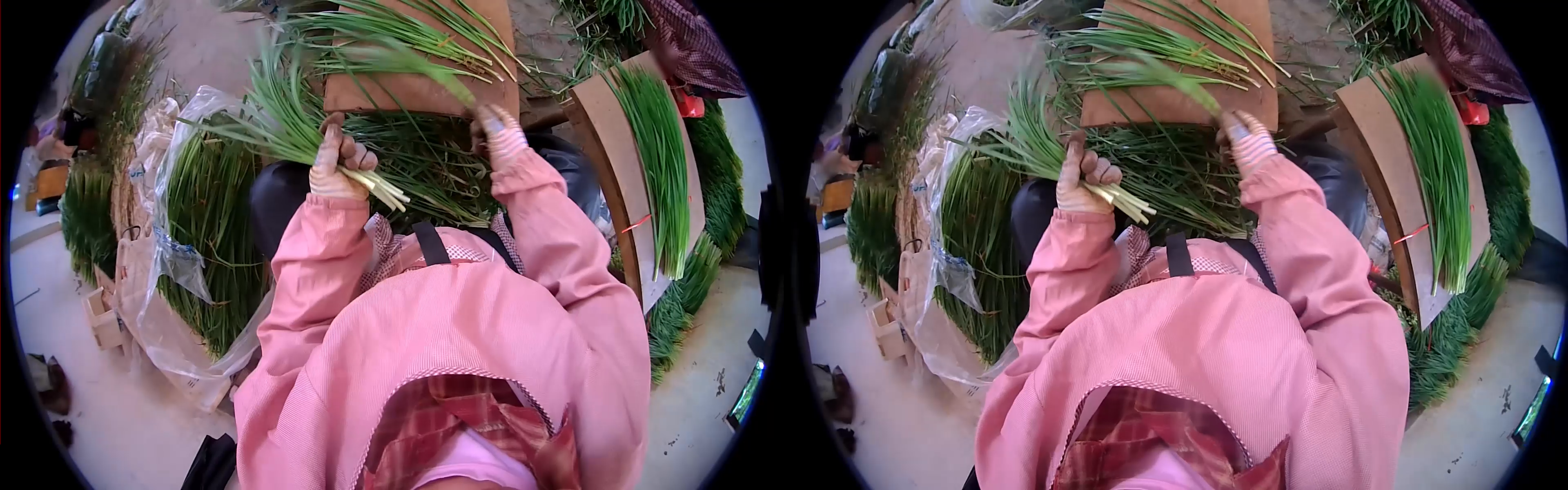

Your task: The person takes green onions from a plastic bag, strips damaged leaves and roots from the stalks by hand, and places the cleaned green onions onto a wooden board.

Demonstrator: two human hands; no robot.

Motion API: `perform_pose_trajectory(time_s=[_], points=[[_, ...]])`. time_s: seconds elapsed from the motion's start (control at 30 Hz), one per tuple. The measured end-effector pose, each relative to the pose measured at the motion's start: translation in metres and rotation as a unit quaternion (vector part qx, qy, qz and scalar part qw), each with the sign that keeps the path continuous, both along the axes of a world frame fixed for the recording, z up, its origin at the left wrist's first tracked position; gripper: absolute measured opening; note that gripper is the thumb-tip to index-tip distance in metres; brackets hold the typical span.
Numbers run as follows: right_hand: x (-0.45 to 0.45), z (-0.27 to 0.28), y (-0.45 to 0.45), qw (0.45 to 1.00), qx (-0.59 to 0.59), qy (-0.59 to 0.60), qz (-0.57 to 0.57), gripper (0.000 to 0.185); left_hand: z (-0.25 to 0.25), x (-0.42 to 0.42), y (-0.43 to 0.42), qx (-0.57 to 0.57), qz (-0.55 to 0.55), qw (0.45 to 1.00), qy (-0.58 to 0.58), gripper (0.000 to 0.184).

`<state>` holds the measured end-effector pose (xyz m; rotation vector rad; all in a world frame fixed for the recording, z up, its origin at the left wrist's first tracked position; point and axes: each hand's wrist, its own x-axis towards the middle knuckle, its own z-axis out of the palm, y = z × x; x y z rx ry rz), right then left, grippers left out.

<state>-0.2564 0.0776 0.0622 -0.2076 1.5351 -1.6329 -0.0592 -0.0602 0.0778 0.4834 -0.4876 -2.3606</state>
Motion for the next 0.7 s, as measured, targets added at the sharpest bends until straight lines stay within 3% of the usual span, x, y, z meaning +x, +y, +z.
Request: perform_pose_trajectory(time_s=[0.07,0.1,0.13,0.2,0.3,0.4,0.5,0.6,0.7], points=[[-0.006,0.014,0.006,0.997,-0.055,-0.035,-0.041,0.022,-0.002,0.001,0.004,-0.019,-0.001,1.0,-0.019,0.024],[-0.018,-0.01,0.008,0.997,-0.019,-0.061,-0.037,0.024,0.004,-0.004,0.01,0.013,0.027,0.996,-0.082,0.025],[-0.032,-0.028,0.016,0.988,0.002,-0.152,0.039,0.024,0.009,-0.006,0.015,0.042,0.051,0.987,-0.144,0.027],[-0.014,-0.01,0.023,0.99,0.111,-0.05,0.066,0.023,0.005,-0.008,0.017,0.017,0.016,0.994,-0.107,0.026],[0.005,0.015,0.029,0.99,0.065,-0.078,0.103,0.023,0.013,-0.022,0.033,0.014,-0.01,0.966,-0.259,0.023],[0.015,0.01,0.031,0.978,0.01,-0.095,0.185,0.021,0.007,-0.037,0.043,-0.003,-0.071,0.942,-0.327,0.027],[0.035,0.011,0.035,0.968,0.022,0.018,0.25,0.02,0.003,-0.044,0.042,-0.029,-0.124,0.921,-0.368,0.023],[0.041,-0.001,0.037,0.965,-0.019,0.016,0.261,0.022,-0.003,-0.044,0.038,-0.054,-0.158,0.903,-0.397,0.022],[0.048,-0.007,0.029,0.987,0.01,-0.044,0.152,0.019,-0.007,-0.038,0.04,-0.035,-0.1,0.916,-0.387,0.019]])
